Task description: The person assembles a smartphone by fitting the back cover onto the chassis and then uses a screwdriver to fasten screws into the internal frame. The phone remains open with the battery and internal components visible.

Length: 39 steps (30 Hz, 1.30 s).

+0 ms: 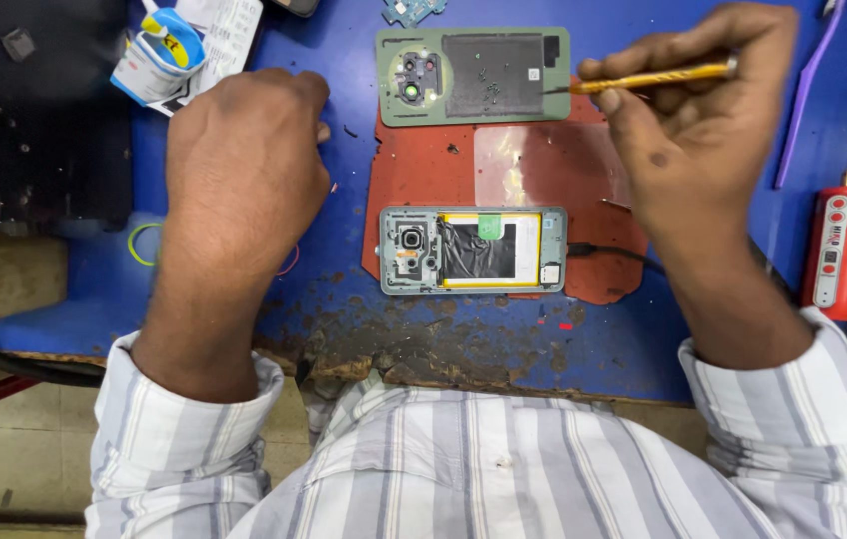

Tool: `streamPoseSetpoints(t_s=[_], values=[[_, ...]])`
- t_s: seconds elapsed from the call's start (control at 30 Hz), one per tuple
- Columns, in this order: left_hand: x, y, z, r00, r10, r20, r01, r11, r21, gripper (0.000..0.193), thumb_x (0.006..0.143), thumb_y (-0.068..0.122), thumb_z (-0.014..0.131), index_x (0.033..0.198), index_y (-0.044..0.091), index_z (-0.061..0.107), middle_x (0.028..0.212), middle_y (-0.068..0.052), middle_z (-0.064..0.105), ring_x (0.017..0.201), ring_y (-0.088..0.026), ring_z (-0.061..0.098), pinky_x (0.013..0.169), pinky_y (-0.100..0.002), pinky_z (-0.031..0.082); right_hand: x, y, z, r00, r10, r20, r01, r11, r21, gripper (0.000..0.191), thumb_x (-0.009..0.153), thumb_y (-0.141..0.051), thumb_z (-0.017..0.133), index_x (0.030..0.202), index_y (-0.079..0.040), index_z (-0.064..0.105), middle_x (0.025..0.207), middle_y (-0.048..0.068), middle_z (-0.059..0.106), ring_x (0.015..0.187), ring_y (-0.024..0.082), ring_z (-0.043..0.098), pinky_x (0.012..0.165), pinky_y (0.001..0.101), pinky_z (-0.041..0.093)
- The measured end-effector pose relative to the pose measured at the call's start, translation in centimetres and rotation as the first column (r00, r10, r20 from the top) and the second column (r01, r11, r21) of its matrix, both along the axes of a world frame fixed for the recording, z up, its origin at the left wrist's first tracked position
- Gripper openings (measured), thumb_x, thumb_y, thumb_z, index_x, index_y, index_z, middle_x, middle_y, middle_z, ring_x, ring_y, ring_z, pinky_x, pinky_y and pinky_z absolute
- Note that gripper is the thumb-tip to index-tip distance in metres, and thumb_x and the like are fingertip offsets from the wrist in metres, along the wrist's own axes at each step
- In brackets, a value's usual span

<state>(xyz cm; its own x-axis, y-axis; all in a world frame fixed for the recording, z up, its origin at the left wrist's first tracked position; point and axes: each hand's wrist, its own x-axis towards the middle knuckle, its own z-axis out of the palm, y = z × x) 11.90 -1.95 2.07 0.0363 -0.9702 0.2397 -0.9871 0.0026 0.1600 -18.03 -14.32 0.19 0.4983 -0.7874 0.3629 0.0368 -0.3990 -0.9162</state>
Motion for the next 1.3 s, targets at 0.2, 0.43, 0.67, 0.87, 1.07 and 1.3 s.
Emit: streamPoseSetpoints(t_s=[0.2,0.43,0.67,0.87,1.07,1.3], values=[[-0.6,0.0,0.1,0.997,-0.039,-0.067,0.028,0.989,-0.146,0.016,0.082,-0.006,0.068,0.094,0.004,0.067,0.094,-0.013,0.065,0.092,-0.035,0.067,0.077,-0.044,0.053,2.0,-0.9,-1.3,1.0,0.022,-0.003,-0.022,0.999,0.023,0.044,0.105,0.03,0.052,0.121,-0.005,0.032,0.116,0.009,0.052,0.113,0.018,0.065,0.11,0.0332,0.058],[-2.4,-0.7,-0.2,0.952,-0.123,-0.281,0.072,0.98,-0.185,0.021,0.084,-0.011,0.065,0.098,0.004,0.068,0.091,-0.014,0.066,0.086,-0.037,0.067,0.074,-0.047,0.052,2.4,-0.8,-1.5,0.999,0.042,-0.024,-0.042,0.999,0.019,0.043,0.105,0.03,0.052,0.121,-0.005,0.032,0.117,0.009,0.052,0.113,0.017,0.065,0.113,0.0344,0.058],[-4.7,-1.2,-0.4,0.778,-0.252,-0.576,0.133,0.961,-0.24,0.01,0.101,0.003,0.074,0.104,0.002,0.064,0.095,-0.013,0.066,0.088,-0.034,0.068,0.074,-0.044,0.053,2.3,0.2,-0.4,0.999,0.034,0.002,-0.034,0.997,0.065,0.042,0.11,0.025,0.058,0.12,-0.006,0.032,0.114,0.012,0.059,0.114,0.021,0.069,0.111,0.0353,0.06],[-6.1,-1.3,-0.5,0.633,-0.421,-0.65,0.281,0.907,-0.314,0.025,0.091,0.005,0.075,0.113,0.0,0.063,0.109,-0.013,0.064,0.102,-0.032,0.065,0.086,-0.04,0.054,1.2,3.3,2.5,1.0,-0.012,0.018,0.008,0.976,0.219,0.044,0.108,0.017,0.063,0.124,-0.008,0.031,0.112,0.016,0.064,0.112,0.024,0.073,0.104,0.0353,0.063],[-6.9,-1.2,-0.7,0.614,-0.491,-0.618,0.365,0.871,-0.329,0.018,0.095,0.006,0.078,0.108,0.005,0.065,0.105,-0.008,0.067,0.101,-0.029,0.065,0.09,-0.04,0.053,-0.2,4.8,3.5,0.999,-0.029,-0.026,0.034,0.972,0.233,0.045,0.105,0.014,0.065,0.124,-0.008,0.031,0.11,0.018,0.065,0.108,0.025,0.074,0.101,0.0377,0.066],[-7.8,-1.2,-0.9,0.583,-0.471,-0.662,0.351,0.881,-0.317,0.017,0.092,0.006,0.08,0.099,0.004,0.065,0.094,-0.009,0.065,0.089,-0.029,0.066,0.079,-0.04,0.052,-0.7,6.2,3.7,0.998,-0.069,-0.012,0.07,0.981,0.183,0.044,0.104,0.013,0.064,0.123,-0.008,0.031,0.112,0.019,0.063,0.108,0.025,0.073,0.099,0.0343,0.065]])
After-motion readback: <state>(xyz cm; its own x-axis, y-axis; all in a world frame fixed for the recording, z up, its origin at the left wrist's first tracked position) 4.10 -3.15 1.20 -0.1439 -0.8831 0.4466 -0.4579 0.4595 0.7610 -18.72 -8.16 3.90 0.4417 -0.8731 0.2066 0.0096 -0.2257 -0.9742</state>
